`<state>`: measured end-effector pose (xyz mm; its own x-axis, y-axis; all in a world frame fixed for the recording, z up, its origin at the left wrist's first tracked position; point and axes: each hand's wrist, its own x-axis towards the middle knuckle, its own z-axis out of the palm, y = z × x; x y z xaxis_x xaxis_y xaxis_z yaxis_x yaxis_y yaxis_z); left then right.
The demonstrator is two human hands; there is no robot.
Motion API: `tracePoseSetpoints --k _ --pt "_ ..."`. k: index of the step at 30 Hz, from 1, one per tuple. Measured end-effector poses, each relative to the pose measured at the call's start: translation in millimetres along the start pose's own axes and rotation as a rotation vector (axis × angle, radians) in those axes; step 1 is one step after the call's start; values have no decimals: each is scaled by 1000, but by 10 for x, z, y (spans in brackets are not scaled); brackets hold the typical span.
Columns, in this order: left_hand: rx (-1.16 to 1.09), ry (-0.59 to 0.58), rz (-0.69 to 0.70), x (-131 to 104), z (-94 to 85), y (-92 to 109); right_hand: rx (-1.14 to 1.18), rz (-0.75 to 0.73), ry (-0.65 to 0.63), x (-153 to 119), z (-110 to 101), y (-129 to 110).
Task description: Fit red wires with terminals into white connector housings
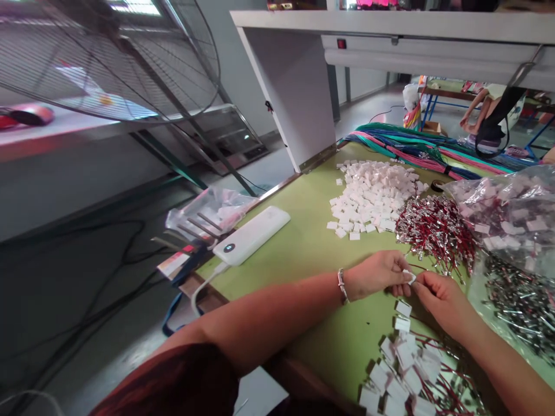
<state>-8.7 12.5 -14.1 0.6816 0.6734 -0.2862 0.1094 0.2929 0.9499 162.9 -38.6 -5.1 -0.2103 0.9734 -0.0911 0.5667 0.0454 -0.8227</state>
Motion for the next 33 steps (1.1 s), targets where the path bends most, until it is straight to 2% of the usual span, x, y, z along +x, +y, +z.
tracePoseSetpoints --k 2,4,5,7,8,10,12,14,18,21,27,30,33 --pt "213 -12 15 -49 -66 111 2 6 0 -12 22 12" --pt "558 58 73 -126 -202 277 -10 6 -38 -35 35 14" --pt "735 161 85 -168 -291 365 -23 1 -83 -48 33 11" --pt "1081 458 51 -242 -479 515 -82 -36 -182 -64 5 6" --pt "1215 515 12 -269 -560 564 -130 -71 -196 -62 -21 10" --pt "1376 526 -77 -294 -669 601 -270 -152 -94 -24 -83 37" --pt "1439 464 -144 -286 -693 571 -442 -190 95 51 -127 86" --pt "1457 413 -161 -257 -659 507 -622 -175 200 135 -118 135" --pt "1412 358 -87 -189 -583 394 -911 -157 176 205 10 158" --pt "1328 316 -29 -147 -577 344 -966 -166 167 157 49 136" --pt "1159 318 133 -58 -524 249 -633 -126 154 38 -69 148" --pt "858 335 172 -14 -466 208 -459 -79 142 24 -97 175" --pt "475 285 145 5 -419 180 -297 -84 134 19 -94 197"
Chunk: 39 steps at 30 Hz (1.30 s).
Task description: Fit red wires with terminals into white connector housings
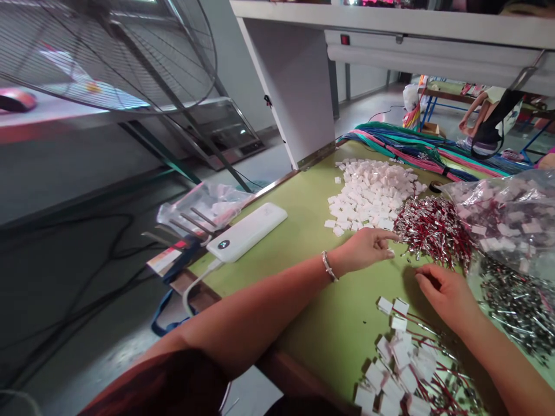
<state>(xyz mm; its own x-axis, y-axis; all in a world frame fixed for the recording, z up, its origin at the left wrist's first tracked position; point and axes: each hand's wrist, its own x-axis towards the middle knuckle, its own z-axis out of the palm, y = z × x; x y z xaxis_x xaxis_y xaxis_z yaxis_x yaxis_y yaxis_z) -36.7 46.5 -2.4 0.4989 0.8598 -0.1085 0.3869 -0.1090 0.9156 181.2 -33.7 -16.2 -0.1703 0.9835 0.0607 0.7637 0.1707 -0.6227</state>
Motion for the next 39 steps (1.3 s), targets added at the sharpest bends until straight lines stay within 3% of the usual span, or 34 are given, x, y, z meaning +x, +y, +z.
tracePoseSetpoints --k 6,10,19,26,31,36,39 --pt "-540 -112 -206 -36 99 -7 60 -53 25 -40 -2 -89" --pt "-720 -164 -272 -45 145 -3 39 -93 21 -68 -5 -182" --pt "-724 -233 -280 -46 125 13 -120 -122 80 -60 -7 -149" --pt "-596 -261 -182 -62 135 20 -338 -202 139 -108 22 -128" --pt "-656 -265 -172 -64 156 1 -382 -191 175 -128 34 -127" --pt "-686 -285 -183 -59 158 5 -543 -334 263 -130 21 -132" --pt "-709 -295 -190 -61 159 10 -555 -333 280 -133 21 -123"
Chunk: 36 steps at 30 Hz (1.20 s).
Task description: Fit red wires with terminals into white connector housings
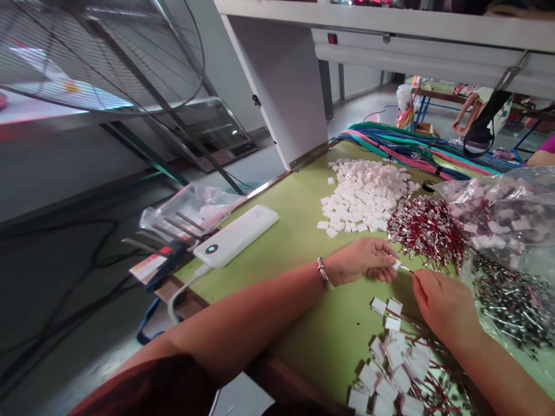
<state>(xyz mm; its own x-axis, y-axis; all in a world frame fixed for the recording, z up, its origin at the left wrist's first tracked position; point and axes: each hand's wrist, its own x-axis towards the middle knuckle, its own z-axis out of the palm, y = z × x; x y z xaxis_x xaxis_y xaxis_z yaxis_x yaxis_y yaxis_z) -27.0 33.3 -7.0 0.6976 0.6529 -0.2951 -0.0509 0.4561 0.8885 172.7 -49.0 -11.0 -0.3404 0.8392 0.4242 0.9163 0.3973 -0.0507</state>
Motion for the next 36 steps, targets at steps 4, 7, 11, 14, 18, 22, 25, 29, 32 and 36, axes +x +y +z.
tracePoseSetpoints --k 4,7,11,14,18,22,25,29,32,36 --pt "-10 -10 -12 -6 -10 -8 110 73 -82 -15 19 8" --pt "-6 -6 -6 -5 -17 -19 140 85 -79 -9 25 5" --pt "86 -29 9 8 13 -58 121 28 -92 14 31 -11" --pt "142 -46 15 26 45 -108 153 13 -139 13 53 -11" --pt "162 -104 -5 44 59 -153 244 23 -214 -12 91 12" --pt "316 -113 18 42 58 -131 348 82 -294 15 81 53" --pt "635 -73 181 27 69 -88 453 163 -413 69 15 61" --pt "882 -122 441 0 122 -86 581 173 -585 108 -156 37" --pt "920 -223 495 -33 186 -150 576 74 -645 146 -302 144" --pt "877 -363 497 -89 252 -236 261 321 -263 322 -356 541"
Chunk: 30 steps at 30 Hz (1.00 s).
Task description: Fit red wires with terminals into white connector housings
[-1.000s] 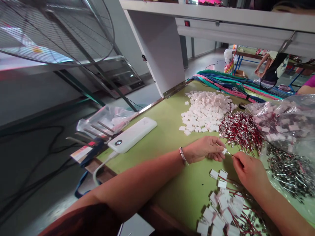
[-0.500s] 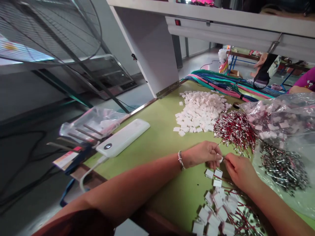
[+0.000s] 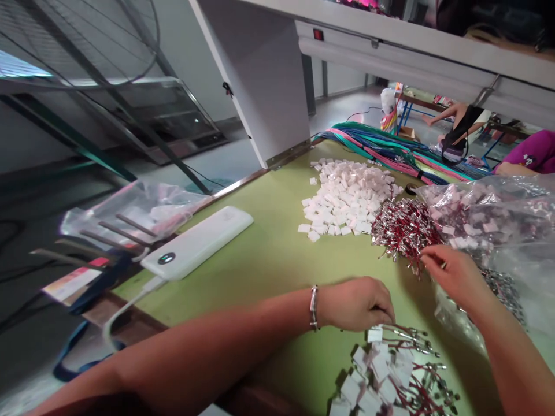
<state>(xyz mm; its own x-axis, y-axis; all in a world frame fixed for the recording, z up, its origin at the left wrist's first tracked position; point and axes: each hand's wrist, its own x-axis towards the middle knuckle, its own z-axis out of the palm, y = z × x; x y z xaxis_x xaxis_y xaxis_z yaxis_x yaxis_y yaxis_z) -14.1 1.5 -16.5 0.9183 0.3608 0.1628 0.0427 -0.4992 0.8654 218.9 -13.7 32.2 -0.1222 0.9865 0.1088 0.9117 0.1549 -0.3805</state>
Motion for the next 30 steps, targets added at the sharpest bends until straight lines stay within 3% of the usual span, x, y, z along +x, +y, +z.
tracePoseSetpoints --k 2,6,12,16,19,22,24,26,28,30 --pt "-53 -59 10 -16 19 12 -190 126 106 181 -29 143" --pt "-56 -66 42 -20 -6 29 -522 235 -14 429 42 239" --pt "21 92 -49 1 -58 32 -598 249 -5 445 63 214" --pt "60 167 -87 -4 -160 40 -598 154 154 383 -81 297" --pt "94 386 -195 -21 -356 11 -481 52 382 276 -147 302" --pt "20 729 -325 -46 -601 -59 -342 -130 460 99 -18 172" --pt "-82 902 -385 -61 -728 -105 -302 -263 403 -26 183 44" --pt "-162 969 -418 -70 -797 -135 -321 -337 268 -120 402 -65" --pt "-188 948 -434 -72 -810 -143 -313 -347 112 -164 551 -118" --pt "-167 893 -452 -69 -790 -137 -231 -323 15 -160 573 -108"
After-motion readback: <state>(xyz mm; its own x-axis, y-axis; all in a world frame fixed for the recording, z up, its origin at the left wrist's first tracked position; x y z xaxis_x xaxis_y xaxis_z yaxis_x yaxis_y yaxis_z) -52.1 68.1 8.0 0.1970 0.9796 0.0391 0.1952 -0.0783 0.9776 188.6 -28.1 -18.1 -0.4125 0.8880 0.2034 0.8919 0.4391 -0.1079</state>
